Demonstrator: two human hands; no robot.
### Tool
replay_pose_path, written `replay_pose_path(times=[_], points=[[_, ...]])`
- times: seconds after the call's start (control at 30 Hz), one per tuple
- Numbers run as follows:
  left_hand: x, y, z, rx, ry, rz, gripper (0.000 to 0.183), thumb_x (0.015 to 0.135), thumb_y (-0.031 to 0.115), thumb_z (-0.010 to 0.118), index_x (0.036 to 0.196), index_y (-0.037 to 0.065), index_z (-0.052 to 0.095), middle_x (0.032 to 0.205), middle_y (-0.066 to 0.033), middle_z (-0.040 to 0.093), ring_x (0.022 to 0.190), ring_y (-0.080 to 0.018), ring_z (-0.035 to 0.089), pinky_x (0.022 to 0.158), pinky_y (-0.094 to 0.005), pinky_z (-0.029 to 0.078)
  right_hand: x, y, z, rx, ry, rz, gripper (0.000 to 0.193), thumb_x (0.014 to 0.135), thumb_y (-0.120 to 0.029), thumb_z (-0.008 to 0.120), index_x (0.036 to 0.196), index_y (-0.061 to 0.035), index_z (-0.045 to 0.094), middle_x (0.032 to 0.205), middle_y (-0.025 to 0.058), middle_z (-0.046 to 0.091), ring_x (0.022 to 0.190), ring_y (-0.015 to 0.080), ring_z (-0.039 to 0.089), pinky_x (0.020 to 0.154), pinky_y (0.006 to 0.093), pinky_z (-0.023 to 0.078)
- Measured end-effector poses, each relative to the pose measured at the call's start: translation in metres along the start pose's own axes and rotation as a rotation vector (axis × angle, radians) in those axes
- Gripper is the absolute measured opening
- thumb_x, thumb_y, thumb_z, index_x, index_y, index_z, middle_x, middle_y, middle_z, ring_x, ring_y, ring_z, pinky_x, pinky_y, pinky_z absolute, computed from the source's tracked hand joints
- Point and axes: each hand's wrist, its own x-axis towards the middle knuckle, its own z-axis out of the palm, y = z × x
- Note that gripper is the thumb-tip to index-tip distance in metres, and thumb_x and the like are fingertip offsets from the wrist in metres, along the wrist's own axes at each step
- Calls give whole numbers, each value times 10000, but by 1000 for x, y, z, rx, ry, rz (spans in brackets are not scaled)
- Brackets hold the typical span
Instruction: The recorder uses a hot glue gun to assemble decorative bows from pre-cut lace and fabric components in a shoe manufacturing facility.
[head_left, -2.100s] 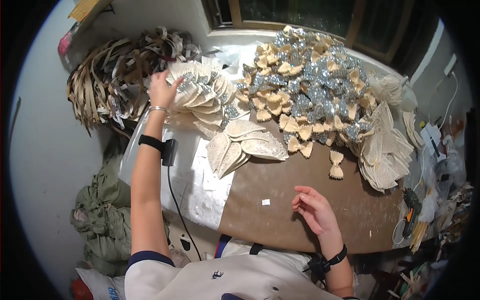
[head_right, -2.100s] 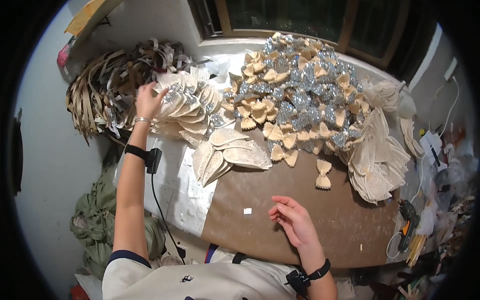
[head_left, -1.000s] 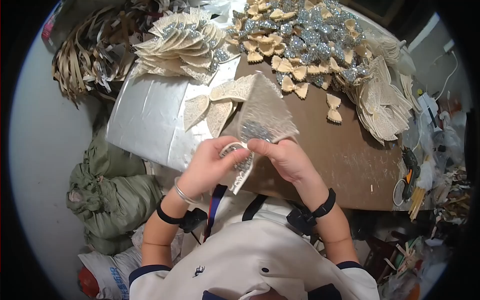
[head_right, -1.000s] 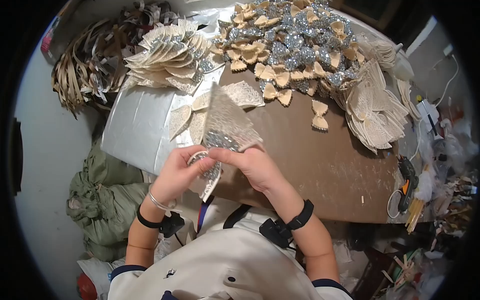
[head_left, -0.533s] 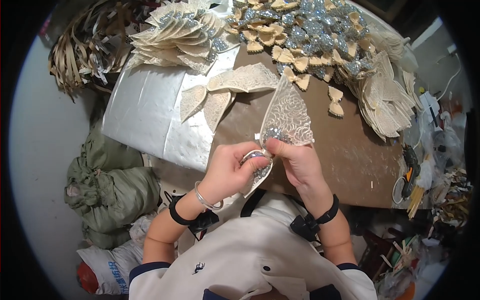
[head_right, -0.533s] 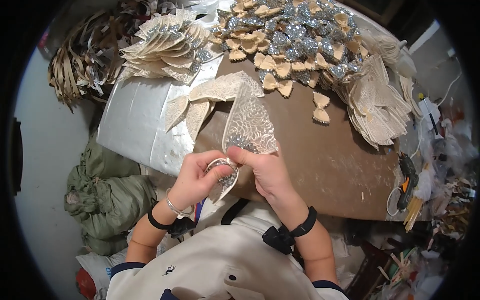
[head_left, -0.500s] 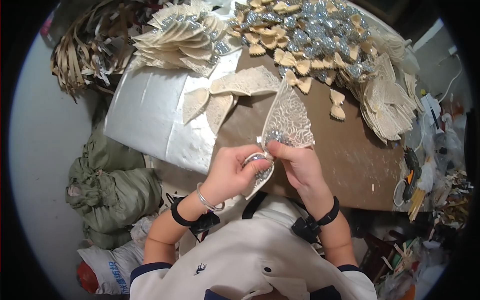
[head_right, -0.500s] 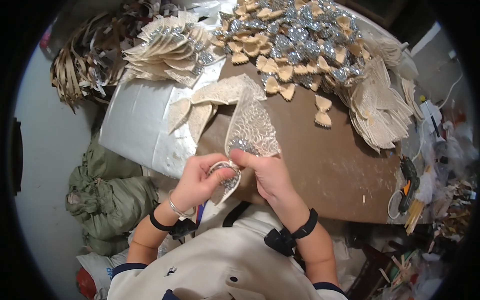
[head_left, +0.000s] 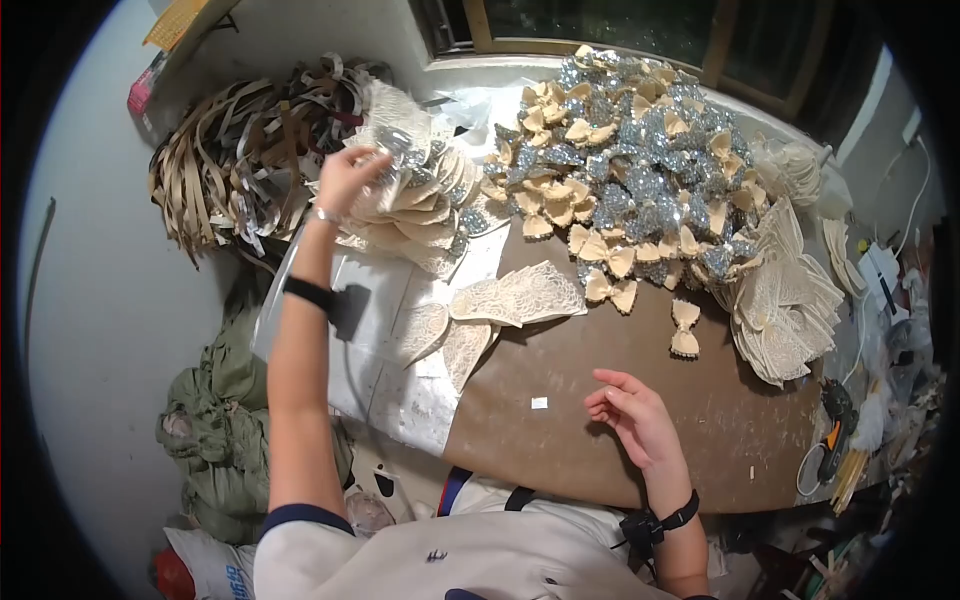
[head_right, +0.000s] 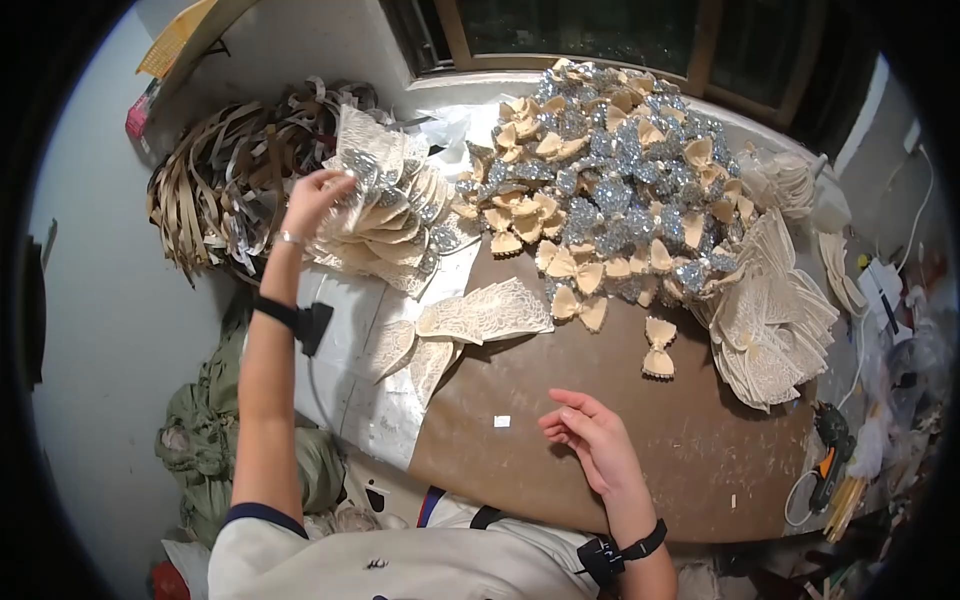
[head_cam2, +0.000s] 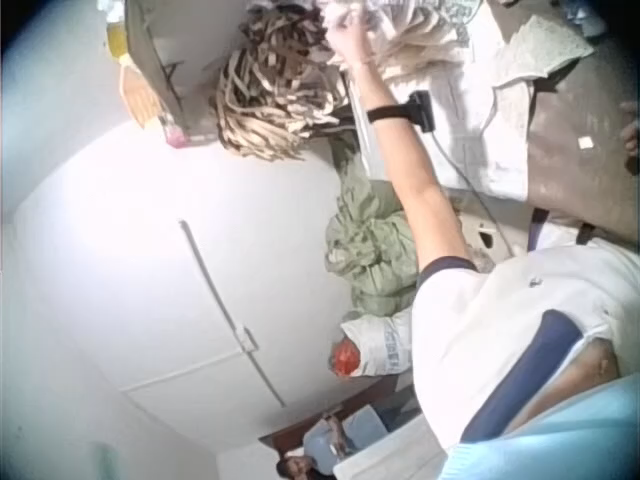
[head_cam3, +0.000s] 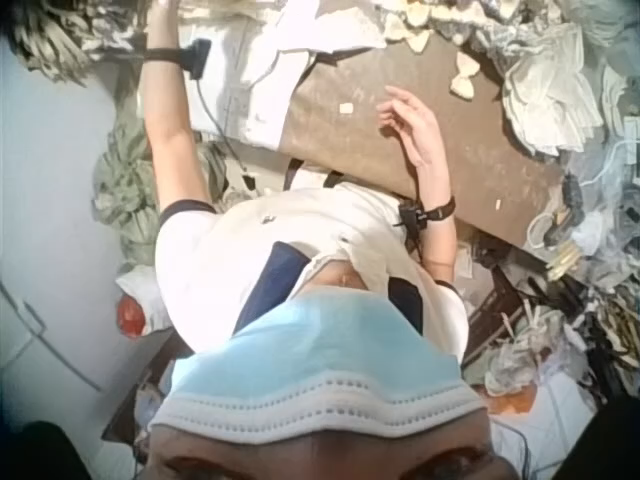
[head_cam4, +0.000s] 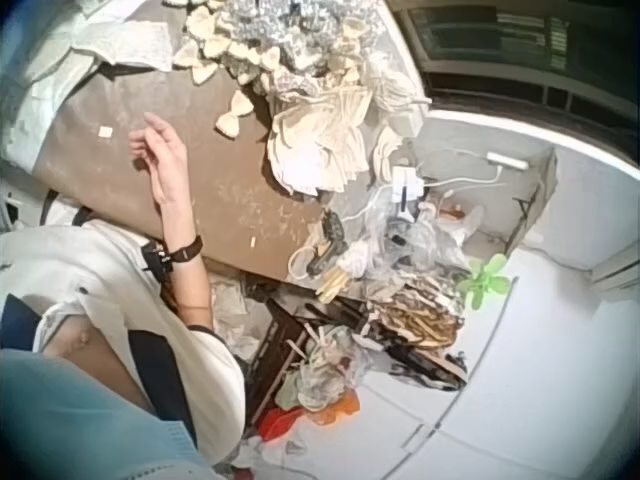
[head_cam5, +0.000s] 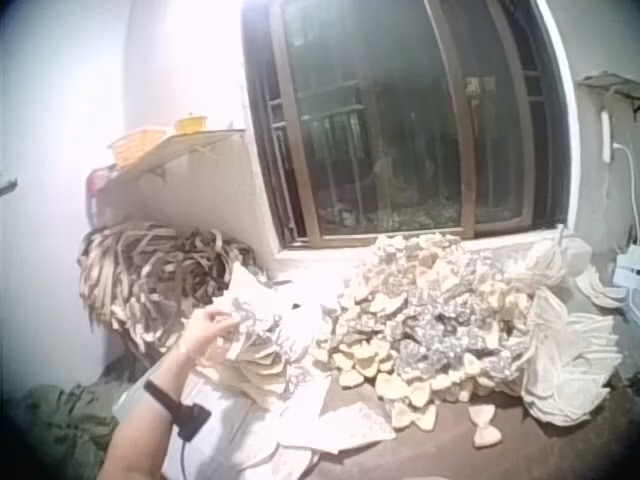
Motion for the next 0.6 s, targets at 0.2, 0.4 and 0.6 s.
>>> replay_pose_path(times=[0.2,0.4,0.6], points=[[-31,29,35,675,349,492,484,803,289,743,1221,76,622,1060,-184,673,989,-337,646,877,-406,502,-1,10,-14,43,92,6,290,965,-109,545,1217,32,570,971,136,674,865,158,624,809,280,508],[-197,12,101,626,-352,314,331,844,82,622,1170,24,630,1070,-192,665,893,-364,652,773,-417,528,3,19,-1,52,63,62,263,968,-119,548,1185,26,587,948,121,673,859,149,619,806,273,503],[-231,19,92,314,-168,43,293,857,90,602,1137,9,632,1035,-229,652,894,-371,632,766,-390,523,-8,22,15,-55,-33,68,288,974,-133,557,1211,28,584,1007,116,683,898,135,626,823,264,501]])
